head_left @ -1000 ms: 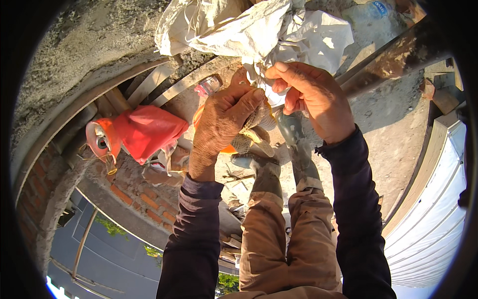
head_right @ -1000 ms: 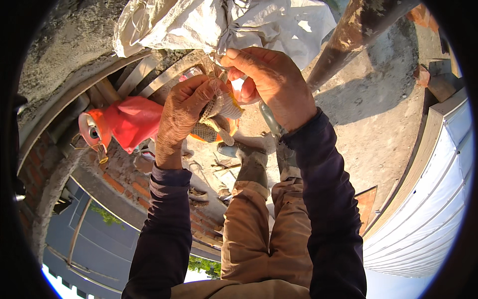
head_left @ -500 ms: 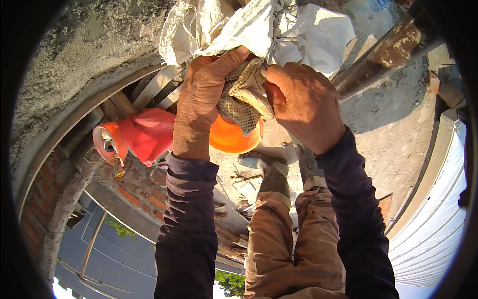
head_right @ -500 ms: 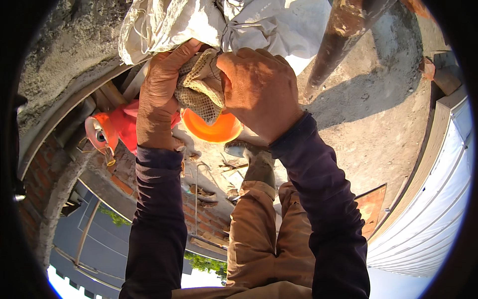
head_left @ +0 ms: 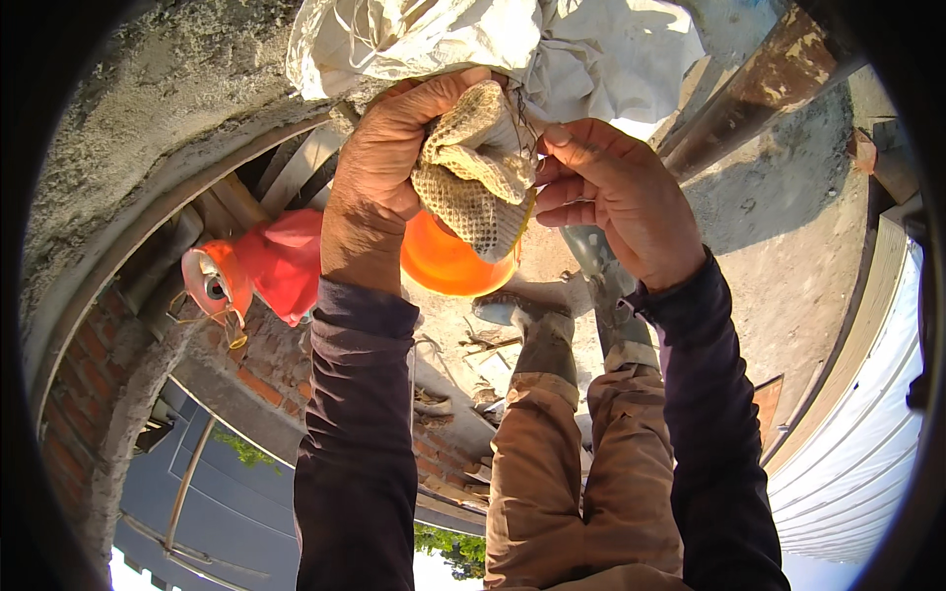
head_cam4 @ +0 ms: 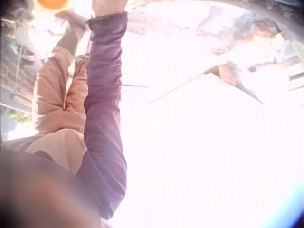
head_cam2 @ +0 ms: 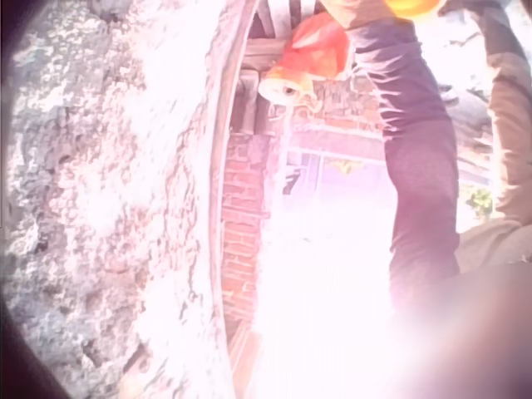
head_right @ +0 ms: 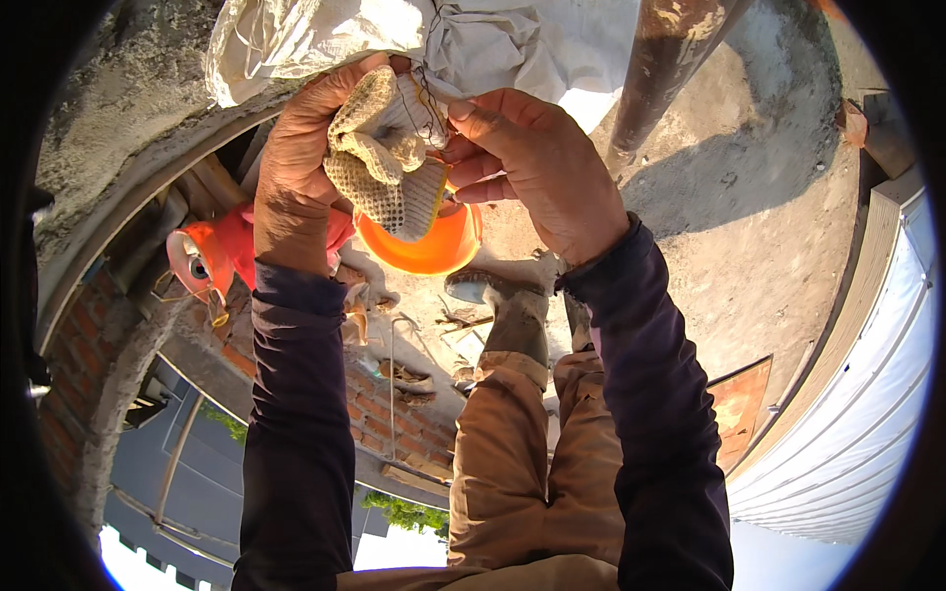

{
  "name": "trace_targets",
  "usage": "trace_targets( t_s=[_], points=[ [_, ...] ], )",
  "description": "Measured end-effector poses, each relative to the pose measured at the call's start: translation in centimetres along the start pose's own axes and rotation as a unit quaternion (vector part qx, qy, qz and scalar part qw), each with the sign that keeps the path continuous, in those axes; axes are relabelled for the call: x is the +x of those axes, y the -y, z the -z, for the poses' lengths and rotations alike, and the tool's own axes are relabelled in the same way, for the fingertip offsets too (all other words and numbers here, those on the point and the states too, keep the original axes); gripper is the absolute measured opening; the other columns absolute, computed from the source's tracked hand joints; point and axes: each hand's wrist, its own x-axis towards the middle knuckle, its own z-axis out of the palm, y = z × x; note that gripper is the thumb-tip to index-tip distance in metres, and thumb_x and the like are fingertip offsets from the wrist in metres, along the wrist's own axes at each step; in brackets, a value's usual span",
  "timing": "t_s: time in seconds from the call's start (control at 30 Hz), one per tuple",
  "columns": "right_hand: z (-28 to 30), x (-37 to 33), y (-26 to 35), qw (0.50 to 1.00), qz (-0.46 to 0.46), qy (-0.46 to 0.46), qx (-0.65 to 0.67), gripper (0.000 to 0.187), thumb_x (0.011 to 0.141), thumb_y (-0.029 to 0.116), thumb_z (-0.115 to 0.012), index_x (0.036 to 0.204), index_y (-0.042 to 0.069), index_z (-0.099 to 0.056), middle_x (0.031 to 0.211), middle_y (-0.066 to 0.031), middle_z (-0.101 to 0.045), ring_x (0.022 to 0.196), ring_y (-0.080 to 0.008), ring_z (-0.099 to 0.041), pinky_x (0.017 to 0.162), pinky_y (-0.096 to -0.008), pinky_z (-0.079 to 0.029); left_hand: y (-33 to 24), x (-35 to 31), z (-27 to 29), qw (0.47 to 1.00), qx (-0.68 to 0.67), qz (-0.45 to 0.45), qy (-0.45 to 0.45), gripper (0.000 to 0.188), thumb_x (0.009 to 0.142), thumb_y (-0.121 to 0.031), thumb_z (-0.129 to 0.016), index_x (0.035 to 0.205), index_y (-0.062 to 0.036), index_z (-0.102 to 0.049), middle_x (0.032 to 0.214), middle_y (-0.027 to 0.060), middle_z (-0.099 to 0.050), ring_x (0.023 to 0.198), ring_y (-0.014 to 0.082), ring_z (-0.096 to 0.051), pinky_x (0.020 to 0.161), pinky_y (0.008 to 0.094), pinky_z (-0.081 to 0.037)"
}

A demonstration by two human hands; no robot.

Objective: The person walks across a rooftop construction site carrying a small orange bucket. They place the bucket down, then pick up a white sack and begin transferring small fasteners from the sack into the bucket. The person continues to gather fasteners and place them into the bucket.

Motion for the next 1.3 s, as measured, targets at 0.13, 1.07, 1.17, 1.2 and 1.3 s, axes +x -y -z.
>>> trace_targets(
  t_s=[0.13,1.07,1.17,1.2,1.3],
  points=[
    [-0.3,0.4,-0.3,0.994,0.092,-0.047,-0.044,0.026,0.098,0.027,-0.065,0.113,0.005,-0.064,0.091,-0.0007,-0.066,0.08,-0.0079,-0.065,0.072,-0.0271,-0.058,-0.6,0.2,-0.8,0.998,0.053,-0.029,-0.027,0.021,0.096,-0.015,-0.068,0.102,0.0045,-0.072,0.091,0.0104,-0.074,0.076,0.0168,-0.071,0.07,0.0308,-0.06],
    [-1.9,1.2,3.3,0.608,0.576,-0.194,-0.511,0.013,0.081,0.005,-0.07,0.089,0.006,-0.06,0.076,-0.0101,-0.062,0.069,-0.0284,-0.065,0.062,-0.0378,-0.053,1.2,-1.8,-0.9,0.923,0.341,-0.136,-0.112,0.031,0.095,-0.023,-0.066,0.112,0.0019,-0.071,0.099,0.0072,-0.073,0.086,0.0152,-0.069,0.08,0.0295,-0.055],
    [-4.1,0.8,1.9,0.613,0.548,-0.155,-0.547,0.016,0.079,0.013,-0.069,0.09,0.008,-0.058,0.08,-0.0085,-0.06,0.076,-0.0261,-0.066,0.067,-0.0379,-0.054,0.9,-2.0,-1.2,0.955,0.246,-0.106,-0.128,0.029,0.095,-0.023,-0.065,0.108,0.0017,-0.072,0.095,0.0065,-0.073,0.083,0.0139,-0.068,0.077,0.0287,-0.055],
    [-4.7,0.7,1.2,0.629,0.538,-0.133,-0.546,0.016,0.08,0.013,-0.068,0.09,0.008,-0.058,0.08,-0.0077,-0.06,0.076,-0.0253,-0.066,0.067,-0.0377,-0.054,0.6,-2.2,-1.3,0.957,0.234,-0.097,-0.141,0.027,0.095,-0.022,-0.065,0.105,0.0019,-0.073,0.09,0.0054,-0.072,0.079,0.0122,-0.067,0.073,0.0282,-0.055],
    [-4.3,-0.3,-0.4,0.646,0.461,-0.076,-0.604,0.018,0.081,0.01,-0.067,0.096,0.007,-0.059,0.083,-0.0074,-0.06,0.077,-0.025,-0.066,0.067,-0.0374,-0.054,-0.6,-2.4,-0.9,0.961,0.231,-0.088,-0.126,0.027,0.094,-0.022,-0.065,0.094,0.0025,-0.075,0.081,0.0058,-0.072,0.072,0.0113,-0.068,0.068,0.0262,-0.055]
  ],
)
